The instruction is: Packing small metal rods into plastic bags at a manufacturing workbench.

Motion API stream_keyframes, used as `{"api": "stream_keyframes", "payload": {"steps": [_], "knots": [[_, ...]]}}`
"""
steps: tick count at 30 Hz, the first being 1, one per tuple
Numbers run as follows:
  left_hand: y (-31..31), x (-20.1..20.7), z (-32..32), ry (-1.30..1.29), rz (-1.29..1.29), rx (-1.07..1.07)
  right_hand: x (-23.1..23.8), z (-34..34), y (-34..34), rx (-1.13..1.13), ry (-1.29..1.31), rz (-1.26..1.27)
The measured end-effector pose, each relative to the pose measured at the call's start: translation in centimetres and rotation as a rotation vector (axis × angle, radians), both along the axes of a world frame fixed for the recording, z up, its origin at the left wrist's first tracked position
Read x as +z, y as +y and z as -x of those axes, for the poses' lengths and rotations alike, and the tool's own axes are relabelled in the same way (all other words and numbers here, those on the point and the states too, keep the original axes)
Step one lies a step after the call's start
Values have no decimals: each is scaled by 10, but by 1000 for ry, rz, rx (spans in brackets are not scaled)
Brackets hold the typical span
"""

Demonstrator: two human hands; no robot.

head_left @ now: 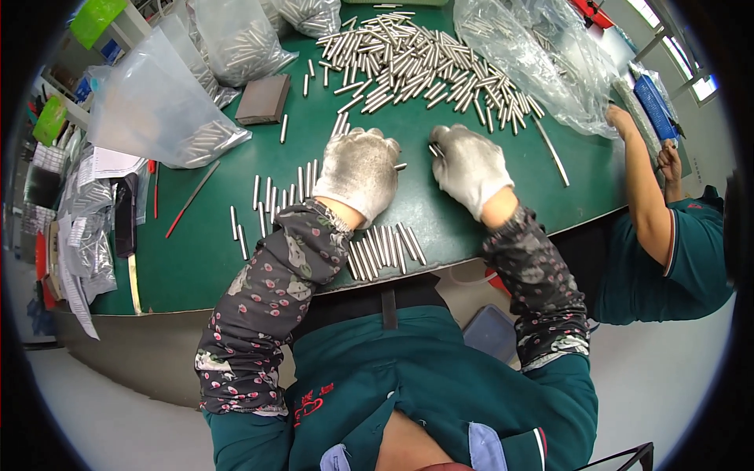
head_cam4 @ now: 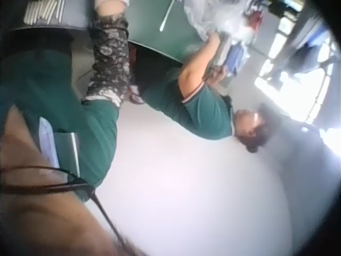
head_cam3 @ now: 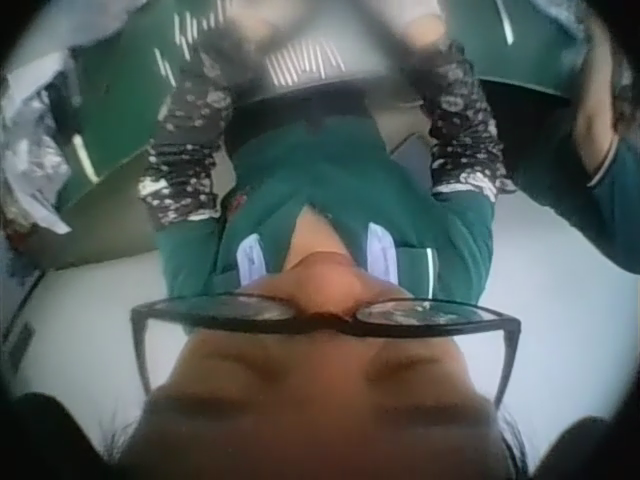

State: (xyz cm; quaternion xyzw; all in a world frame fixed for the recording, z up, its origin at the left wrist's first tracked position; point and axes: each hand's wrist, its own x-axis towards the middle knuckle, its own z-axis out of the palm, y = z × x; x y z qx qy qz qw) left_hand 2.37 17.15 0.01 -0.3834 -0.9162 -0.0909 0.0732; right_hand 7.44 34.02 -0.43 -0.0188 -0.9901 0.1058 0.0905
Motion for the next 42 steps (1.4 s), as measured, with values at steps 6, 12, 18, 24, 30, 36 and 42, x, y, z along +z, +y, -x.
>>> {"api": "stream_keyframes", "payload": {"steps": [6,12,18,24,30,36,42], "knots": [[4,8,-15,32,114,-327,12,-77,-8,72,-107,181],[7,9,-34,104,72,-569,4,-90,11,-4,12,522],[5,18,-41,202,49,-734,3,-94,11,58,61,560],[-17,13,-40,32,-165,-724,6,-94,5,155,-118,728],[-76,13,-54,-224,-335,-216,10,-86,-4,423,-129,473],[-88,15,-82,-136,-116,-177,10,-84,-5,430,-193,457],[-75,3,-89,-28,-136,-170,18,-90,-13,229,-306,747]]}}
